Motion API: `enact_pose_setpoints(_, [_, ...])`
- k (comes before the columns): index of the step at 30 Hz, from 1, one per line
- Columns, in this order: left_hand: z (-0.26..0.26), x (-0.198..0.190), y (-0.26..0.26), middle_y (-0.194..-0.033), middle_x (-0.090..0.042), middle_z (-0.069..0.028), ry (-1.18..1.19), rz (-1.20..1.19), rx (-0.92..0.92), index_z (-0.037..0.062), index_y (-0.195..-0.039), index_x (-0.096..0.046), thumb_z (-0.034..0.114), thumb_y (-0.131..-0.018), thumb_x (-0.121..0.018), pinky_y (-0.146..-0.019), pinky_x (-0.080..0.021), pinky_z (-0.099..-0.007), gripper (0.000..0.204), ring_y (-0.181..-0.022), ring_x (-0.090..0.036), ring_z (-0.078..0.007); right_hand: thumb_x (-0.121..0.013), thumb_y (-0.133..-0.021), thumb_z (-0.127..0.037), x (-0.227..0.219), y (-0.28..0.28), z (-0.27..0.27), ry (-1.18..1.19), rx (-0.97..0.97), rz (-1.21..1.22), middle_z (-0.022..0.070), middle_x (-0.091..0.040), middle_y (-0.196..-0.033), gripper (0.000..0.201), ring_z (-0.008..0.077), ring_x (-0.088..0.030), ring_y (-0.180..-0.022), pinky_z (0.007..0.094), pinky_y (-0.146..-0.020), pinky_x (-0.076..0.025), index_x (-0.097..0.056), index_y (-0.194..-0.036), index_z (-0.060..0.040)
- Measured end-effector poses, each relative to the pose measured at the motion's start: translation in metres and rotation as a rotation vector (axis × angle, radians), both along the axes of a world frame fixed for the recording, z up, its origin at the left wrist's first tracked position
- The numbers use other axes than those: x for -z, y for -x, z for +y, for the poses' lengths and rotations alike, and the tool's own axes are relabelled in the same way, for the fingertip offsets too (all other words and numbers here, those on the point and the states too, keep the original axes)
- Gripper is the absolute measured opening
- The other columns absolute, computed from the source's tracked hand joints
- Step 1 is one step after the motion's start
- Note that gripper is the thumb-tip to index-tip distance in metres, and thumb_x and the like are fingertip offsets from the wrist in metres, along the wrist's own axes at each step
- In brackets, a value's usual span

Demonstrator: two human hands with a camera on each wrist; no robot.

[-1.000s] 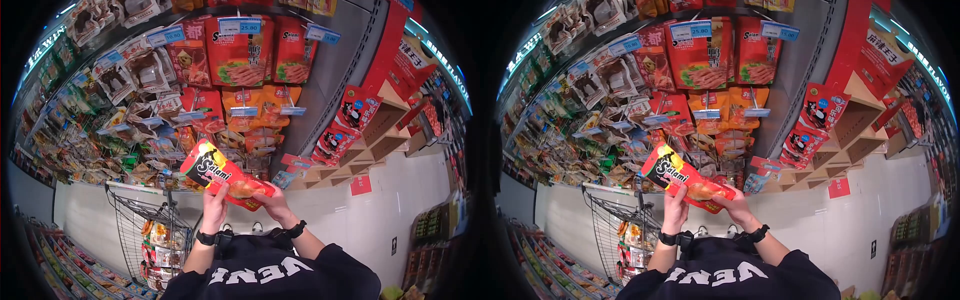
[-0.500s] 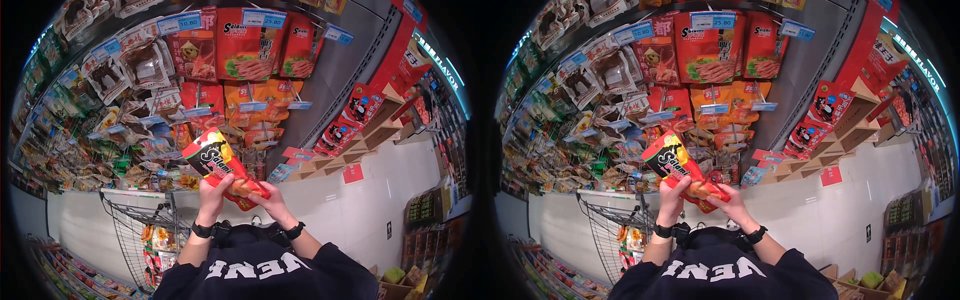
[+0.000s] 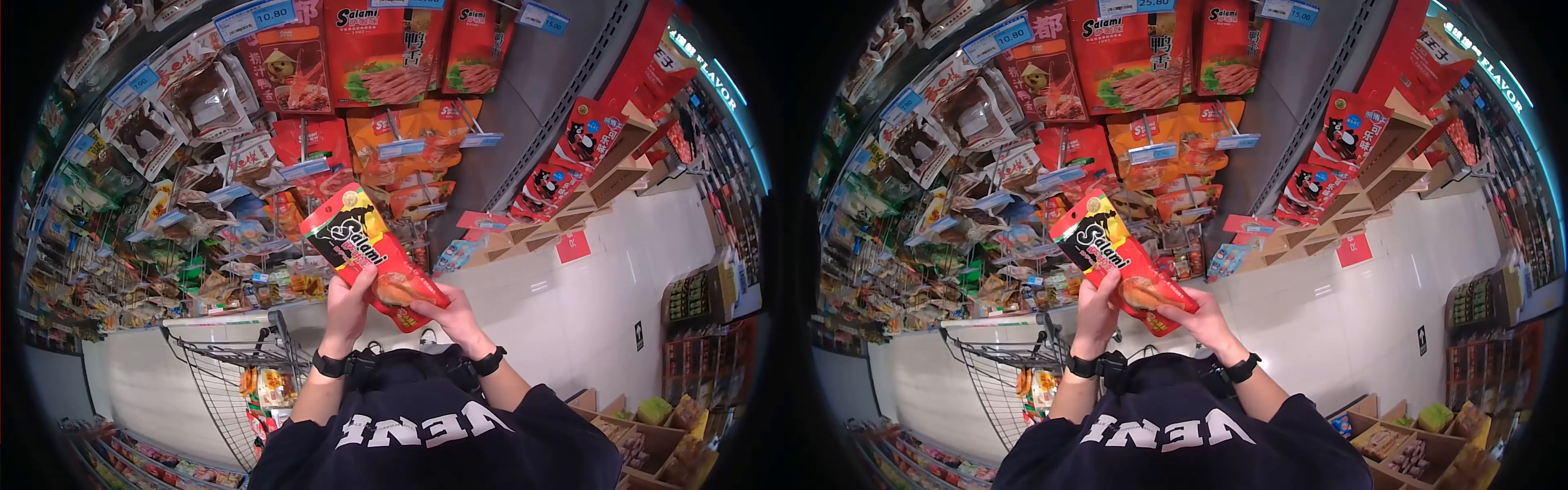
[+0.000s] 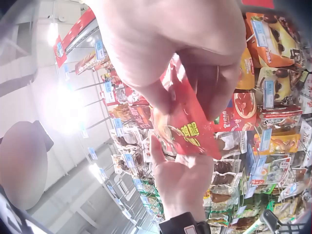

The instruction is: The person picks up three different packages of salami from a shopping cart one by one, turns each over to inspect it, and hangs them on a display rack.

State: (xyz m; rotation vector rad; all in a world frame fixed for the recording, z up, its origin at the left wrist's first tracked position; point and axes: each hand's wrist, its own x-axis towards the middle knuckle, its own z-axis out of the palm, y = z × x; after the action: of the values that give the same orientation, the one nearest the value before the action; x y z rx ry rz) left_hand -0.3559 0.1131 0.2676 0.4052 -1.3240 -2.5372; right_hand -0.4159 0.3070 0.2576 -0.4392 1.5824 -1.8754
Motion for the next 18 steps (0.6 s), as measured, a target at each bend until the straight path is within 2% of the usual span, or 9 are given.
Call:
enact_pose_setpoints(2, [0.004,-0.005,0.003,-0.123,-0.061,-0.0096,-0.181,0.131,-0.054,0.0048,-0.129,-0.049,0.015,-0.096,-0.061,-0.086,-0.052,-0.0290,0.037,-0.106,-0.062,-0.0146,-0.070,-0.091,-0.009,0.008,0.005,0.003,0.129,0.051,-0.034,0.0058,-0.070,-0.108,0.034,0.0076,-0.062,-0.096,0.0254,-0.086,-0.051,-0.063,-0.121,0.0035])
enact_pose_setpoints(5, [0.003,0.003,0.002,-0.115,-0.059,-0.0085,0.045,-0.007,-0.132,0.0055,-0.131,-0.043,0.017,-0.097,-0.058,-0.084,-0.054,-0.0311,0.039,-0.102,-0.062,-0.0164,-0.069,-0.093,-0.011,0.007,0.010,0.008,0.124,0.101,0.003,0.0048,-0.068,-0.112,0.037,0.0068,-0.060,-0.098,0.0254,-0.087,-0.050,-0.060,-0.126,0.0020])
enact_pose_setpoints(9, [0.016,-0.010,0.000,-0.117,-0.057,-0.0095,0.024,0.048,-0.007,0.0035,-0.131,-0.043,0.007,-0.094,-0.062,-0.089,-0.054,-0.0335,0.041,-0.103,-0.061,-0.0179,-0.069,-0.092,-0.010,0.008,0.014,0.007,0.055,0.170,0.152,0.0094,-0.065,-0.123,0.040,0.0138,-0.061,-0.108,0.0288,-0.095,-0.048,-0.059,-0.130,-0.0016])
enact_pose_setpoints(11, [0.027,-0.018,0.004,-0.122,-0.056,-0.0099,0.022,0.147,-0.016,0.0030,-0.133,-0.042,0.004,-0.092,-0.064,-0.092,-0.053,-0.0348,0.047,-0.111,-0.058,-0.0204,-0.070,-0.089,-0.008,-0.006,0.015,0.004,0.003,0.103,0.652,0.0155,-0.057,-0.137,0.044,0.0227,-0.056,-0.124,0.0331,-0.102,-0.044,-0.059,-0.132,-0.0048])
enact_pose_setpoints(12, [0.028,-0.016,0.005,-0.122,-0.056,-0.0099,0.022,0.145,-0.018,0.0030,-0.133,-0.042,0.004,-0.092,-0.064,-0.092,-0.053,-0.0348,0.047,-0.111,-0.058,-0.0204,-0.075,-0.084,-0.014,-0.009,0.015,0.006,-0.021,-0.004,0.572,0.0221,-0.041,-0.150,0.055,0.0339,-0.041,-0.139,0.0409,-0.110,-0.037,-0.057,-0.136,-0.0102])
enact_pose_setpoints(13, [0.028,-0.014,0.006,-0.124,-0.054,-0.0099,0.053,0.127,-0.037,0.0029,-0.134,-0.041,0.003,-0.091,-0.065,-0.092,-0.052,-0.0344,0.050,-0.115,-0.056,-0.0205,-0.075,-0.084,-0.014,-0.013,0.015,0.007,-0.018,-0.006,0.571,0.0221,-0.041,-0.150,0.055,0.0339,-0.041,-0.139,0.0409,-0.110,-0.037,-0.057,-0.136,-0.0102])
enact_pose_setpoints(15, [0.028,-0.012,0.010,-0.127,-0.053,-0.0099,0.087,0.109,-0.061,0.0028,-0.135,-0.040,0.001,-0.089,-0.066,-0.093,-0.052,-0.0341,0.052,-0.119,-0.054,-0.0205,-0.082,-0.077,-0.023,-0.023,0.016,0.007,-0.217,-0.064,0.889,0.0234,-0.027,-0.157,0.069,0.0369,-0.029,-0.145,0.0448,-0.115,-0.028,-0.054,-0.140,-0.0142])
enact_pose_setpoints(16, [0.029,-0.013,0.011,-0.128,-0.055,-0.0100,0.063,0.114,-0.074,0.0028,-0.135,-0.040,0.001,-0.089,-0.067,-0.093,-0.051,-0.0334,0.053,-0.119,-0.055,-0.0197,-0.081,-0.074,-0.039,-0.018,0.019,0.008,-0.214,-0.095,0.872,0.0237,-0.020,-0.159,0.075,0.0440,-0.024,-0.145,0.0486,-0.117,-0.025,-0.053,-0.141,-0.0215])
enact_pose_setpoints(18, [0.030,-0.013,0.012,-0.128,-0.056,-0.0102,0.039,0.117,-0.091,0.0029,-0.134,-0.040,0.001,-0.089,-0.067,-0.093,-0.051,-0.0328,0.053,-0.118,-0.057,-0.0189,-0.081,-0.074,-0.040,-0.019,0.020,0.011,-0.215,-0.146,0.952,0.0232,-0.020,-0.159,0.075,0.0438,-0.024,-0.145,0.0484,-0.116,-0.025,-0.053,-0.141,-0.0213])
